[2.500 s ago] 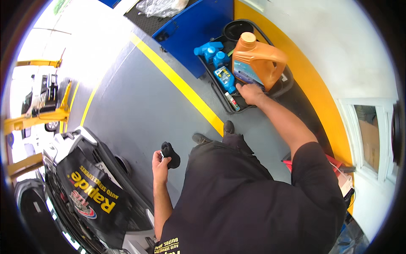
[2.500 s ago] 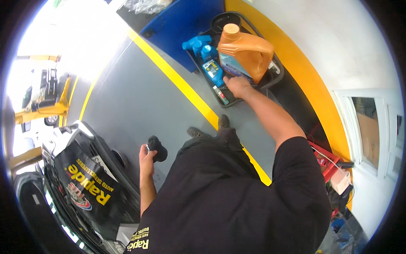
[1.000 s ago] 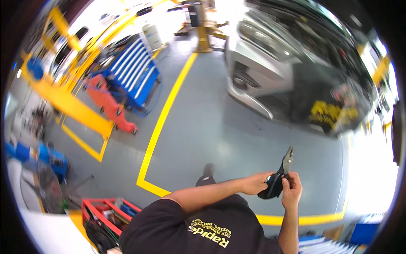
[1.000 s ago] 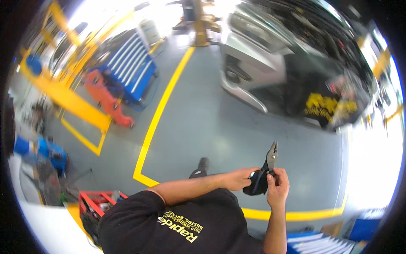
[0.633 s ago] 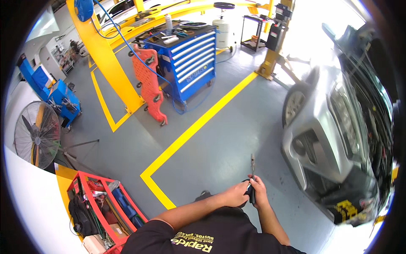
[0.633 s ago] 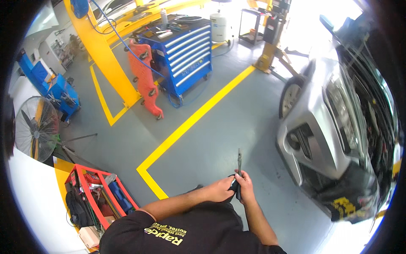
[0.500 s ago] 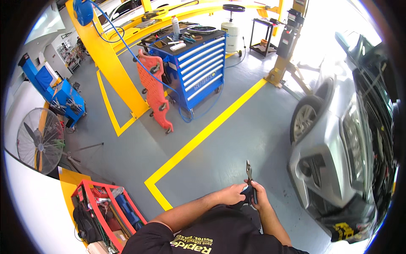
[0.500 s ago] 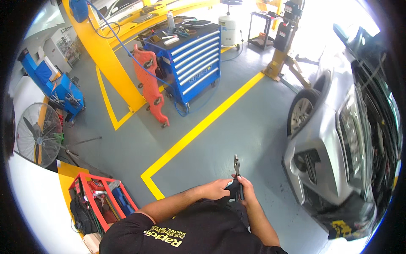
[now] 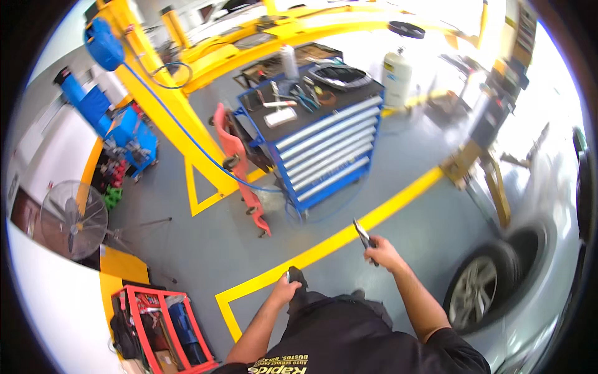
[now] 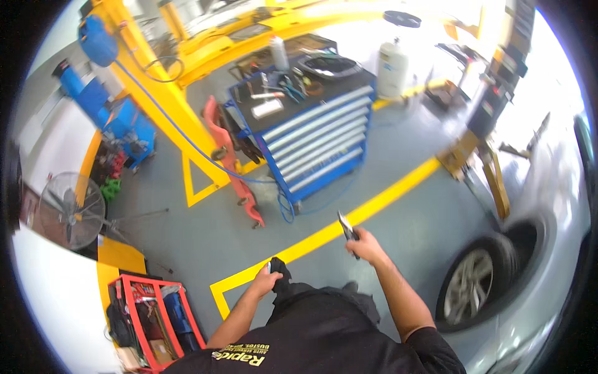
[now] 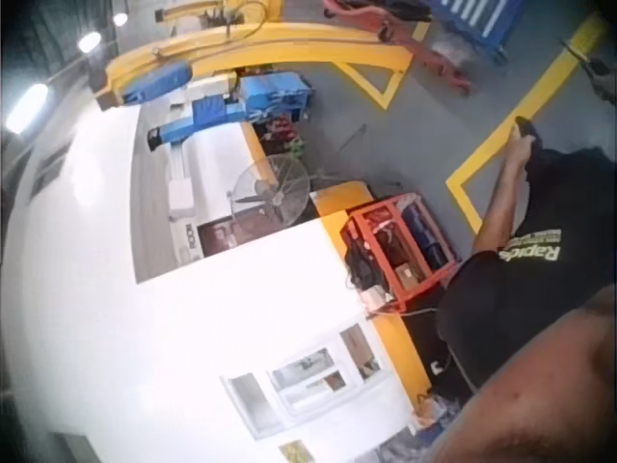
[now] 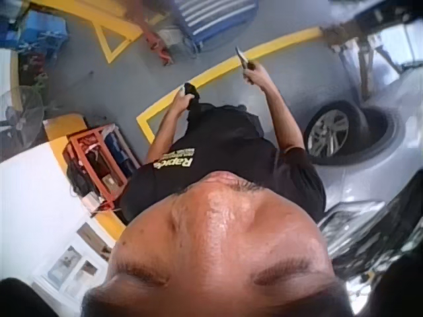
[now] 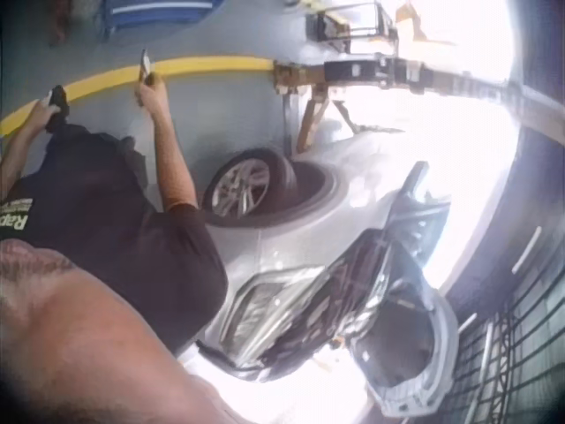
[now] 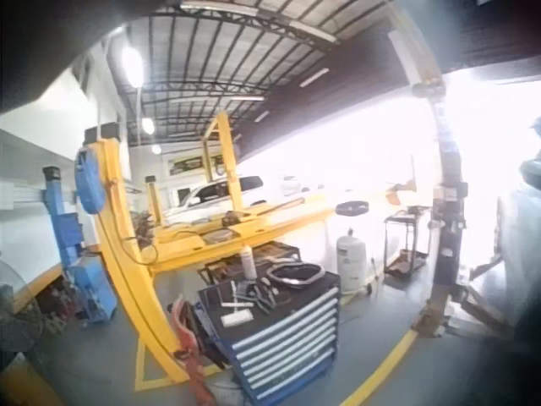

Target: The person writes on an inspection form while standing by a car with its hood open, takes a cabin filter out of a box to check it, then wipes a small component with a cloth and applies a substance from a spray can to it.

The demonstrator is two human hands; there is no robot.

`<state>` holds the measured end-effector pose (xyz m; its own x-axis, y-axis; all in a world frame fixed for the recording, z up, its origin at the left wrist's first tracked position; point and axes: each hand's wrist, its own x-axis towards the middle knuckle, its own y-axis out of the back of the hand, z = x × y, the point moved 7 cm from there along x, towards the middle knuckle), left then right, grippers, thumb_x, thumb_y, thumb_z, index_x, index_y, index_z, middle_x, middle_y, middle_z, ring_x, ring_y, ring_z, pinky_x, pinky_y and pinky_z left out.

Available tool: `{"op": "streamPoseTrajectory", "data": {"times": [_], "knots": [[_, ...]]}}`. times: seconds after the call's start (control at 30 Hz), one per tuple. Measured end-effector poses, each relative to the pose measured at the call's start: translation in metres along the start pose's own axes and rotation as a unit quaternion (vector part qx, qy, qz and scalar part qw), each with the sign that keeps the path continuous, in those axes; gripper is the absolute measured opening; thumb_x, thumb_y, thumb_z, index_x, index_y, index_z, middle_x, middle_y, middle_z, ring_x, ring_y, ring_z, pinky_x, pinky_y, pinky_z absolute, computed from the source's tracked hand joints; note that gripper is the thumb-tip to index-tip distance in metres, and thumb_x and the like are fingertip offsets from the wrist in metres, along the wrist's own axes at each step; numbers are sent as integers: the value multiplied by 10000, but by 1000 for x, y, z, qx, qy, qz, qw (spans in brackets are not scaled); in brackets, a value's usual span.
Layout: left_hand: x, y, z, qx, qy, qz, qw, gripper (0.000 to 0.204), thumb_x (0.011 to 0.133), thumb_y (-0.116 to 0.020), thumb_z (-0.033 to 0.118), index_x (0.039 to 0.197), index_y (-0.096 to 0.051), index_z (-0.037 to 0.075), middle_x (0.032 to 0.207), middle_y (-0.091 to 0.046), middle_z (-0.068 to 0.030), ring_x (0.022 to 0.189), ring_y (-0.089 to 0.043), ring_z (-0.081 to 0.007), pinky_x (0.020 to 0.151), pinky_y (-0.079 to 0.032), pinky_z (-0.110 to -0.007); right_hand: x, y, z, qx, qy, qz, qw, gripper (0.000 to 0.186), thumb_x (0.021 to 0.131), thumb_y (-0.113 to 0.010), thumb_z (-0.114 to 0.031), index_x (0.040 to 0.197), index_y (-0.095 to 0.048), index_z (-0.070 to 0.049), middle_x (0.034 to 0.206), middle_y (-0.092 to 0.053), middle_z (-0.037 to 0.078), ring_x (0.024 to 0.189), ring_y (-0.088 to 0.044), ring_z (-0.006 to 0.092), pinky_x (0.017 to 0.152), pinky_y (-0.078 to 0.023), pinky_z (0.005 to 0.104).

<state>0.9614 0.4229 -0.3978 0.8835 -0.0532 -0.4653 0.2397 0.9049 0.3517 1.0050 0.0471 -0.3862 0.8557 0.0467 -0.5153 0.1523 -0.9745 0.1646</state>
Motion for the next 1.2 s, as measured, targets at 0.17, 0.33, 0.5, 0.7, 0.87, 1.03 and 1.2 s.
{"op": "streamPoseTrajectory", "data": {"times": [0.17, 0.33, 0.5, 0.7, 0.87, 1.03, 1.2], "knots": [[56, -7, 45, -100, 16, 92, 991, 468, 830, -699, 141, 1256, -592, -21, 1092, -703, -143, 1028, -676, -261, 917, -527, -388, 198, 81, -275, -273, 240, 153, 919, 582, 773, -744, -281, 1274, -632, -7, 1217, -600, 297, 1187, -582, 467, 987, -506, 499], [150, -16, 76, -222, 13, 122, 967, 362, 825, -690, 103, 1166, -629, -1, 1038, -701, -95, 985, -672, -219, 881, -534, -369, 338, 97, -454, -348, 300, 240, 855, 497, 769, -735, -346, 1136, -688, -14, 1144, -657, 237, 1149, -620, 416, 977, -519, 490], [322, -31, 269, -135, -59, 63, 987, 317, 822, -691, 69, 1129, -641, 11, 969, -688, -57, 906, -665, -200, 847, -535, -353, 460, 143, -476, -550, 252, 203, 770, 261, 829, -598, -238, 960, -746, -68, 1020, -730, 190, 952, -721, 346, 844, -578, 475], [384, -53, 549, -179, -331, 39, 926, 594, 835, -512, 56, 1413, -483, -78, 1304, -601, -166, 1180, -599, -274, 1047, -467, -400, 354, 232, -445, -201, 498, -65, 841, 349, 920, -700, -207, 1227, -652, -46, 1184, -644, 158, 1157, -619, 325, 1029, -485, 440], [468, -212, 711, -92, -451, -177, 870, 932, 734, -512, 90, 1596, -175, -24, 1490, -411, -190, 1395, -425, -334, 1202, -319, -485, 352, 394, -394, 289, 285, -127, 905, 488, 1066, -519, -418, 1377, -562, -45, 1326, -639, 138, 1235, -613, 258, 1055, -486, 410], [501, -480, 791, 299, -638, -194, 683, 1056, 915, -655, 584, 1560, -204, -119, 1643, -184, -332, 1542, -154, -482, 1246, -118, -567, 391, 592, -354, 660, 181, 35, 729, 594, 1108, -322, -502, 1444, -507, -48, 1307, -652, 162, 1208, -631, 283, 1054, -491, 429], [554, -631, 858, 236, -471, -500, 687, 836, 987, -583, 541, 1512, -375, -76, 1549, -399, -312, 1425, -426, -463, 1151, -370, -514, 418, 801, -266, 543, 249, 209, 774, 539, 1124, -277, -412, 1415, -533, -38, 1304, -653, 140, 1178, -634, 244, 1080, -467, 397]]}}
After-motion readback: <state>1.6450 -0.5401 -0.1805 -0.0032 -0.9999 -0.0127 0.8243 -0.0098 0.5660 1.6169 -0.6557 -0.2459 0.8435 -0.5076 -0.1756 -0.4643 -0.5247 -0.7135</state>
